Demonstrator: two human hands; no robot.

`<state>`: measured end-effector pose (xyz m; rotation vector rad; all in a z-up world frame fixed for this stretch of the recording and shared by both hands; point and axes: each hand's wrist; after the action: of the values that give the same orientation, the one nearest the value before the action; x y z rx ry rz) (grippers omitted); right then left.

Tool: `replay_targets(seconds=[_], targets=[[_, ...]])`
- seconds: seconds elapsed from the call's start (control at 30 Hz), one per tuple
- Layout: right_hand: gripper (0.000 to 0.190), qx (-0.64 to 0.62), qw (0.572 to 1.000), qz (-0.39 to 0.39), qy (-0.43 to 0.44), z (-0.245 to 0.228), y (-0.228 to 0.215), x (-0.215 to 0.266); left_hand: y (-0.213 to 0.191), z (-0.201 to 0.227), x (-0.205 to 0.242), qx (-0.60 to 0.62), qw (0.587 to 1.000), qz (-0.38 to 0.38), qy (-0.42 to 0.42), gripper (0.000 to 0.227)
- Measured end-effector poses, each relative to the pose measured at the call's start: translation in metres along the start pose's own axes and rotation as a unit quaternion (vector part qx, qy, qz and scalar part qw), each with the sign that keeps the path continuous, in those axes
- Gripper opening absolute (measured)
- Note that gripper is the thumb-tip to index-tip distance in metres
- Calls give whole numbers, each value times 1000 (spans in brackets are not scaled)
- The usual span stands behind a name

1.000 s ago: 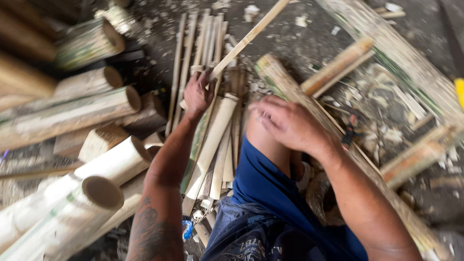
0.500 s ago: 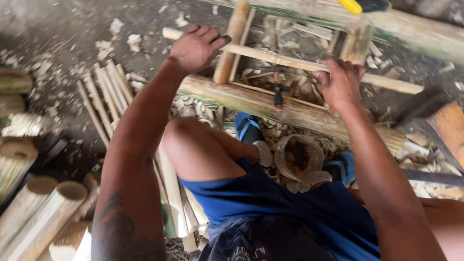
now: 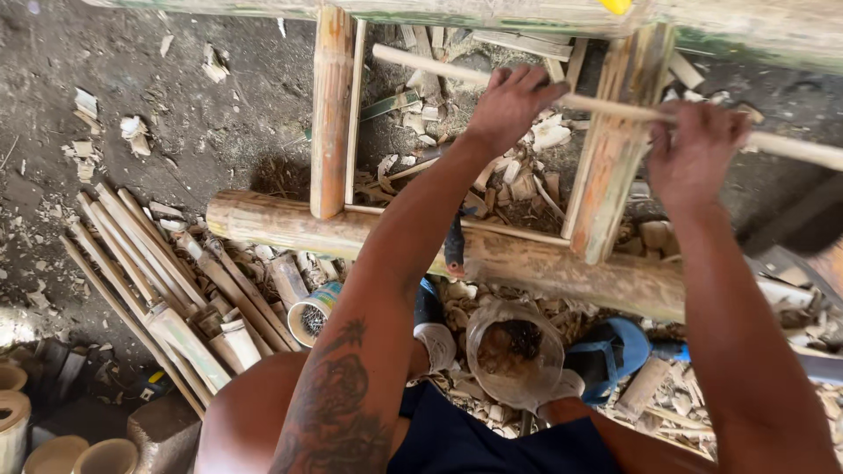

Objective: The person assembles a bamboo frame by hammering nails into joints, sawing bamboo pieces to size, and using a chisel to shape the wood. The person works on the ground surrounded by bamboo scraps and tools.

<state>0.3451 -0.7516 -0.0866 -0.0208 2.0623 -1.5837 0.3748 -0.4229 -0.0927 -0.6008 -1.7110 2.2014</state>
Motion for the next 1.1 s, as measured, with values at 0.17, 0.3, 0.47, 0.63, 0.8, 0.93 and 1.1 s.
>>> replay_targets(seconds=[0.17,0.3,0.47,0.63,0.8,0.93,1.1], targets=[[13,-17,1000,24,-11,23,40,-49,38,-53,-36,12,999,-13,-46,76],[16,-55,998,24,28,23,57,-77,31,-69,-44,-14,999,34,-39,76],[24,-91,992,58,59,22,59,-94,11,-48,-60,39,996,83,4,51],[17,-57,994,75,59,15,59,-112,25,-7,-93,56,993,106,-17,42],[17,-80,991,65,82,11,54,-120,35,12,-106,43,987,136,-73,39],[17,-79,992,49,87,8,50,-121,31,17,-108,41,984,139,-99,49],[20,-86,991,44,87,11,49,-117,33,20,-111,8,985,139,-107,48]])
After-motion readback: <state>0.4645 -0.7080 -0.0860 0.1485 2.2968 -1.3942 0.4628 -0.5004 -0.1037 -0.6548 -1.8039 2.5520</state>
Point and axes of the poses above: each hand's wrist, its own x-axis away from the middle knuckle, its own y-axis out of the palm, z = x × y, and after that the axes turned 1 degree about y, right-handed
